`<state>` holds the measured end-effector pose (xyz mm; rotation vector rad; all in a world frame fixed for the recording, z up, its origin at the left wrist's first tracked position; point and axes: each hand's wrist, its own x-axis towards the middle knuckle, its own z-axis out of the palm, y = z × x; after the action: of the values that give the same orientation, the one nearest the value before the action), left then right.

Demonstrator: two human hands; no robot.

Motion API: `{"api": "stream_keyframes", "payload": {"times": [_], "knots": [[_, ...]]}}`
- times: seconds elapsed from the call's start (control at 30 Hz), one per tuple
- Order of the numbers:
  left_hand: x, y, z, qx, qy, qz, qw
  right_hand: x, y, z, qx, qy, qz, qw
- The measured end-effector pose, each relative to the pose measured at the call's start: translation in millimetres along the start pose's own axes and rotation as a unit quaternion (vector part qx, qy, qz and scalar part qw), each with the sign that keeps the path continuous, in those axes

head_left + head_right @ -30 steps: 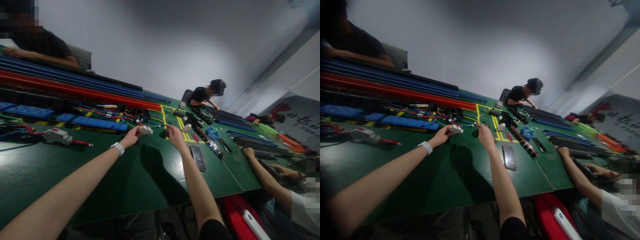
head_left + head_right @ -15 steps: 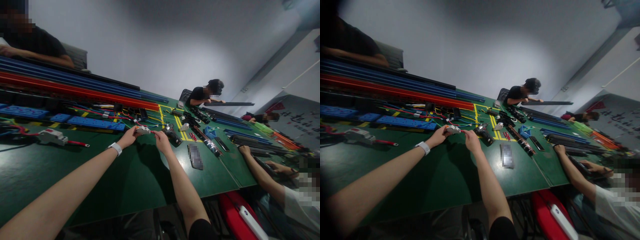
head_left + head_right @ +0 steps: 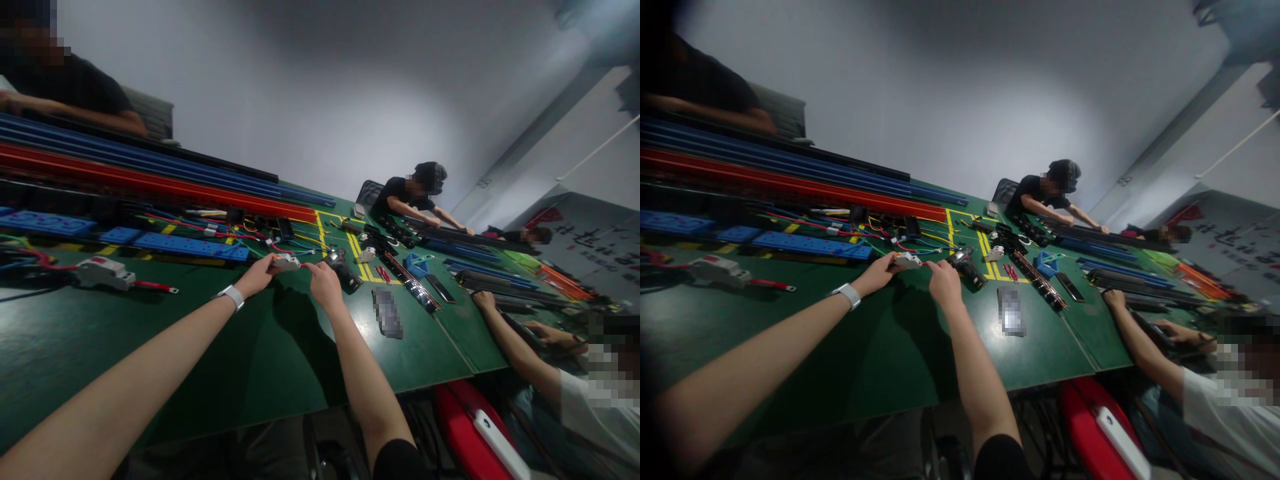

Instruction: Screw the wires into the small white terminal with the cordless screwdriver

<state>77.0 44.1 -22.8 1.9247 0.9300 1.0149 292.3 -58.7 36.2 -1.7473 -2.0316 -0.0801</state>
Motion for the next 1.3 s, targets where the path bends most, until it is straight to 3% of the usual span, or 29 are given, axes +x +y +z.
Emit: {"api": "stream_keyframes", "payload": {"times": [0.2,0.5,0.8,1.03,1.3], "knots": [[0,-5,1.7,0.062,-0.015,-0.002,0.998,-1,0,-4,-0.069,-0.009,-0.012,0.997],[1,-8,2.5,0.084,-0.03,-0.006,0.996,-4,12,7,-0.011,-0.01,-0.022,1.0],[1,-8,4.3,0.082,-0.04,-0.008,0.996,-4,12,10,-0.04,0.009,-0.047,0.998],[0,-5,3.2,0.101,-0.054,-0.012,0.993,-3,18,20,0.047,0.013,-0.018,0.999],[-3,4,2.4,0.138,-0.05,0.035,0.989,-5,20,31,0.083,0.003,0.012,0.996]]}}
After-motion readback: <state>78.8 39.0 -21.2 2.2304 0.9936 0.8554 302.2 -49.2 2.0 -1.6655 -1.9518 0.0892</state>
